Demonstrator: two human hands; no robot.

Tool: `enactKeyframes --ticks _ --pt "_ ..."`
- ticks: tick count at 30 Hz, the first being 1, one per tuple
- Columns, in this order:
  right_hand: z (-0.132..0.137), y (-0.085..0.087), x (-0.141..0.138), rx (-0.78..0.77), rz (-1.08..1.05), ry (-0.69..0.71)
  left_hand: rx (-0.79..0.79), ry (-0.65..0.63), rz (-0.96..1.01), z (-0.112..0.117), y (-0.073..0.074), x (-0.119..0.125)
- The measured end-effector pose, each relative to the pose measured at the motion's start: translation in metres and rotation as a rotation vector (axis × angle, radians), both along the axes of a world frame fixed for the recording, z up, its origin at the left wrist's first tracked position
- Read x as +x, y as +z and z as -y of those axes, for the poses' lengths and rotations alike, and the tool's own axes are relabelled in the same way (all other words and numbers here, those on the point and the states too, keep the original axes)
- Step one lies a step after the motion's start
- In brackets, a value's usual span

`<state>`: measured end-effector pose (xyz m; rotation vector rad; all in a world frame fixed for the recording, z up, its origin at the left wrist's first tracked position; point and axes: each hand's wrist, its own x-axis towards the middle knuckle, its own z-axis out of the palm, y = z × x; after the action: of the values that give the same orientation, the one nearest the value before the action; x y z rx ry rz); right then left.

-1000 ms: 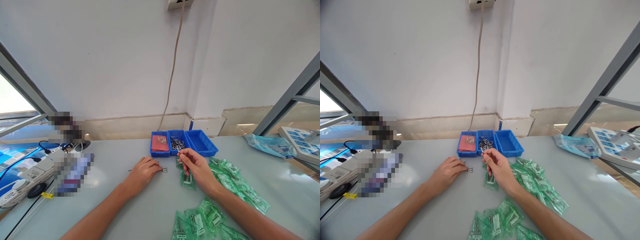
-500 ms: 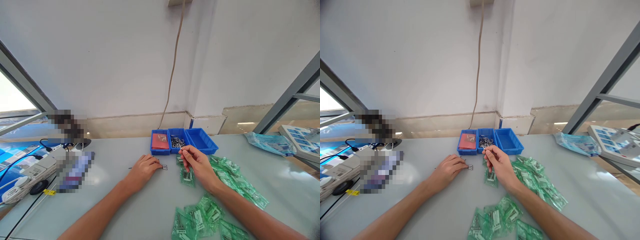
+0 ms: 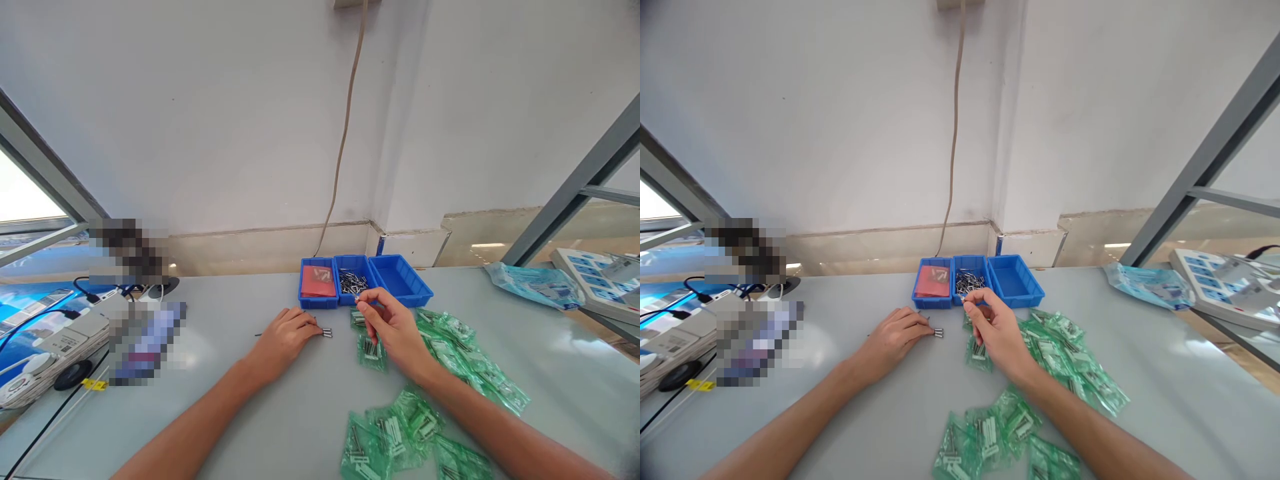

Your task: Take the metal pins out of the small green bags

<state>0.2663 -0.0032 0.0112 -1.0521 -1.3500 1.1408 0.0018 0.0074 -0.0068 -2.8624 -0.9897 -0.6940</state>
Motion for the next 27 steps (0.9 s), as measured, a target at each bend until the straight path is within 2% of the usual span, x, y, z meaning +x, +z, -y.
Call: enactKeyframes --ticks 5,8,15,20,24,27 --pt "0.005 0.001 0.001 0.108 0.166 -0.041 -0.002 -0.001 -0.003 -0.001 -0.004 -0.002" --pt "0.005 0.003 0.0 0.148 0.194 -0.052 -0.007 0.001 -0.009 -0.001 -0.004 -0.002" --pt "0.0 0.006 0.0 -0.13 -0.076 -0.024 0.0 -0.003 -0.009 -0.001 -0.002 -0.001" --pt "-0.005 0.009 0.002 -0.133 -0.186 -0.097 -0.014 0.007 -0.014 0.0 -0.001 0.0" --pt "-0.003 0.005 0.002 -0.031 0.047 -0.04 -0.033 -0.011 -0.006 0.003 0.001 0.001" --pt "0.001 -0.003 0.001 0.19 0.381 0.099 -0.051 -0.019 0.005 0.006 0.005 0.004"
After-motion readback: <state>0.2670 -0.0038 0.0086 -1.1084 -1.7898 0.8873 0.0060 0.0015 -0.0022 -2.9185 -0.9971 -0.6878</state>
